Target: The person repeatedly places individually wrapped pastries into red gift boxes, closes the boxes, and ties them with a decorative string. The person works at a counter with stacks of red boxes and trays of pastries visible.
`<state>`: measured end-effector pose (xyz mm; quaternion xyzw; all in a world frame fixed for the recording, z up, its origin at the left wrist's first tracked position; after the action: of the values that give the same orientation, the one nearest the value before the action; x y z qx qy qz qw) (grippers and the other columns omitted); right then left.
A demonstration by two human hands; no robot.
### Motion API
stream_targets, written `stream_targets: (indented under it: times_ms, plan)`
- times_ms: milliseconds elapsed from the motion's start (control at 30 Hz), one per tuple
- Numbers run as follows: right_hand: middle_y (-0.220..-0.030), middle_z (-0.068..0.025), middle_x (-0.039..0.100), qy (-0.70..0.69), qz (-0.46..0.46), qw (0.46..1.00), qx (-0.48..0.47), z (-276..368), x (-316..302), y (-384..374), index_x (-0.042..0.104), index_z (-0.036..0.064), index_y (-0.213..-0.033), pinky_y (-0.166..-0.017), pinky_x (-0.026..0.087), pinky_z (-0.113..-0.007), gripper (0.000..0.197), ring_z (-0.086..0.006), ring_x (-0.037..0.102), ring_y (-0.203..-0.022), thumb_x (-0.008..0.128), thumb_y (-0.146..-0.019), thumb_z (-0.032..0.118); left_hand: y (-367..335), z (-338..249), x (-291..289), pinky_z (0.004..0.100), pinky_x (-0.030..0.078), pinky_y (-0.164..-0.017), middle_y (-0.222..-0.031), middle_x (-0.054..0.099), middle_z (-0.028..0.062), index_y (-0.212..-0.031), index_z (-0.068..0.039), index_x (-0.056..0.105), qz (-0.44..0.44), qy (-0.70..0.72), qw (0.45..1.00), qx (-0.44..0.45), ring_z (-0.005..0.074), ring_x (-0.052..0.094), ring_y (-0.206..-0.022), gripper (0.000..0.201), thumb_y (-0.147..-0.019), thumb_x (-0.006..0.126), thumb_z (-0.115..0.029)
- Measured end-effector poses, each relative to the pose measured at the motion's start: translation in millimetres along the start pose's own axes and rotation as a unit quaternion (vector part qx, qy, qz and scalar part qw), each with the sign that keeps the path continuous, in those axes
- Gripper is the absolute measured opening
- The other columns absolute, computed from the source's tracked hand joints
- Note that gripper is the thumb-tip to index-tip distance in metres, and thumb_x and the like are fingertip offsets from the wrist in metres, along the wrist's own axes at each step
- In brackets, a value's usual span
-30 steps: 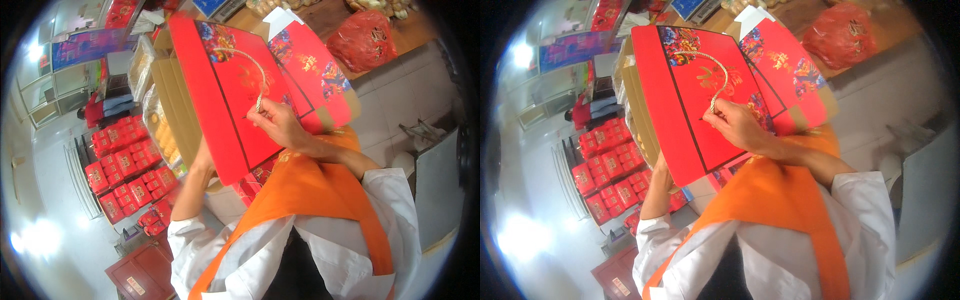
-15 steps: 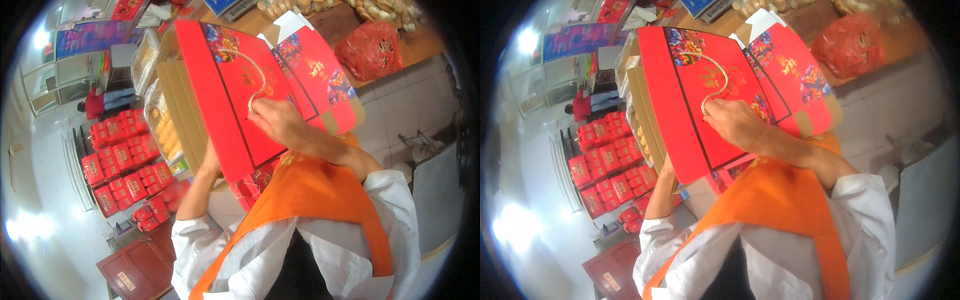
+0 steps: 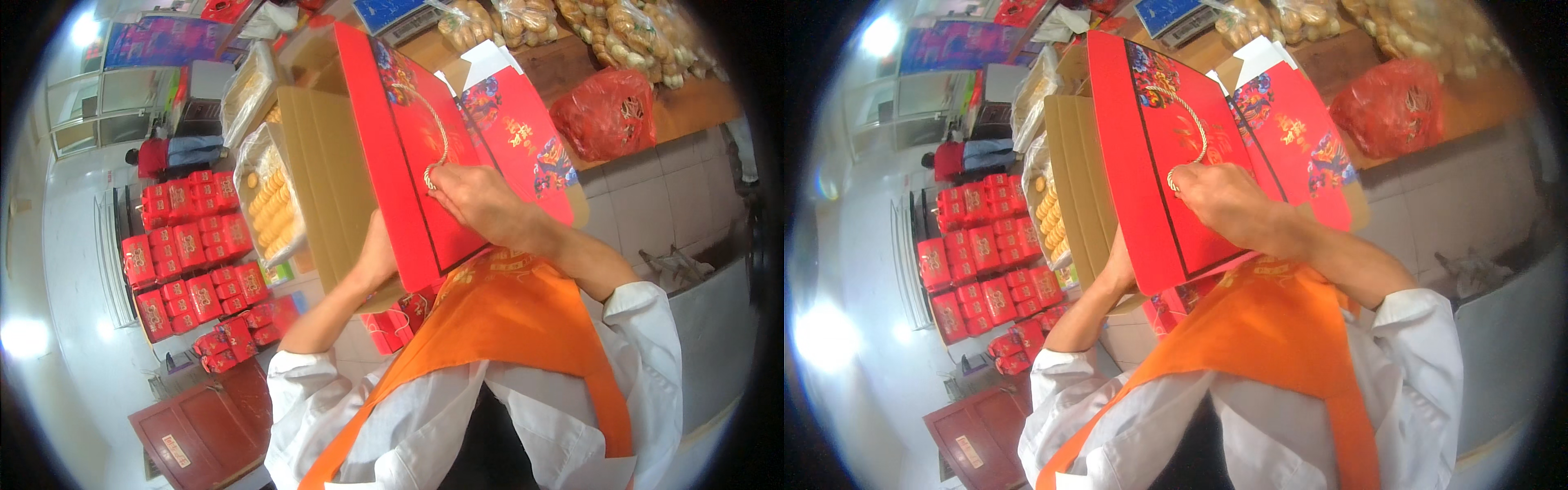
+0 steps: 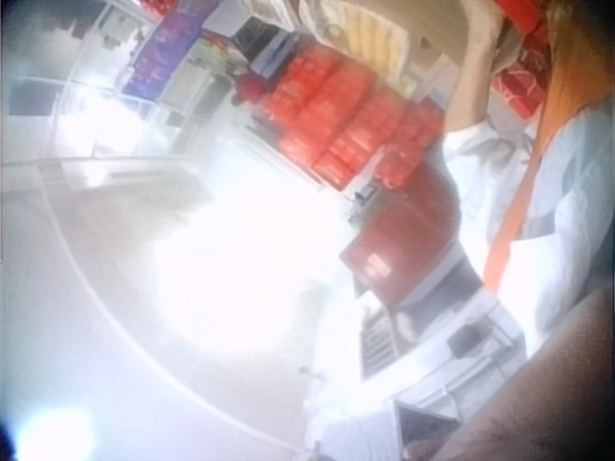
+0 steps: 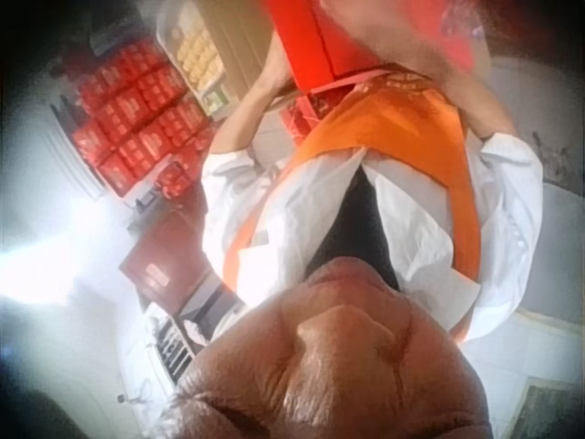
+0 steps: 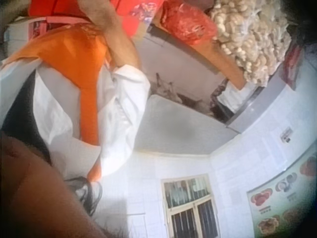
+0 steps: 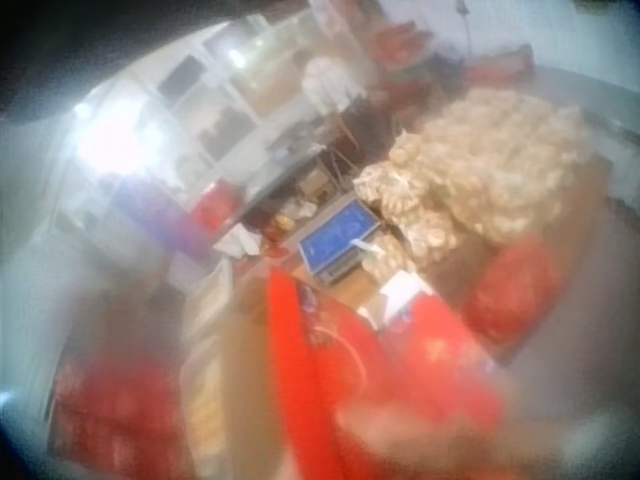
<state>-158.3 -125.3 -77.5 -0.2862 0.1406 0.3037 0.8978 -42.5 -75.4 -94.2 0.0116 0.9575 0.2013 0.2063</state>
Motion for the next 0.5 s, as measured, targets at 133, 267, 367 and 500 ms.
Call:
stream_targets:
  times_ms: [133,267,367,500]
  plan:
    - [-0.074,-0.016,0.055,0.063,-0.027,0.997,-0.039,18,-11,-1,0.049,-0.0009,-0.086,-0.058,0.046,-0.038,0.006,-0.0321,0.057,-0.069,0.051,-0.08,0.001,-2,-6,10,0.0282,0.048,-0.071,-0.089,0.062,0.0078,-0.102,0.002,0.055,0.004,-0.098,0.995,0.034,0.01,0.055,-0.084,0.021,-0.081,0.056,-0.002]
    - [-0.066,-0.0085,0.055,-0.113,0.034,0.976,0.18,-28,-1,1,0.051,0.0006,-0.081,-0.054,0.046,-0.03,0.01,-0.0182,0.057,-0.059,0.056,-0.084,0.008,3,-27,16,0.0299,0.048,-0.071,-0.088,0.062,0.0121,-0.1,0.001,0.056,-0.014,-0.119,0.986,0.114,0.0124,0.058,-0.085,0.021,-0.08,0.058,-0.005]
    - [-0.061,-0.003,0.055,-0.399,0.034,0.848,0.348,-60,18,19,0.051,0.0035,-0.076,-0.051,0.044,-0.023,0.015,-0.0091,0.054,-0.055,0.061,-0.084,0.011,-2,-23,20,0.032,0.048,-0.073,-0.087,0.063,0.0133,-0.1,0.0,0.057,0.006,-0.065,0.993,0.097,0.0164,0.06,-0.086,0.022,-0.079,0.06,-0.007]
    - [-0.058,-0.0002,0.053,-0.483,-0.008,0.807,0.339,-88,41,33,0.049,0.0076,-0.07,-0.047,0.04,-0.019,0.019,-0.0062,0.05,-0.051,0.064,-0.082,0.011,-8,-25,19,0.031,0.047,-0.075,-0.096,0.061,0.0111,-0.104,0.001,0.055,0.051,-0.12,0.99,0.058,0.0164,0.056,-0.088,0.028,-0.078,0.061,-0.005]
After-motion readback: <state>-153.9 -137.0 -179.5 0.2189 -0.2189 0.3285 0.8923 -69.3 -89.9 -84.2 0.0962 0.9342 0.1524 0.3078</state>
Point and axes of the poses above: each hand's wrist, its own y-axis away from the middle knuckle, its own x-axis out of the palm, z = x × y, the point moved 8 cm from there along -y, towards the middle knuckle
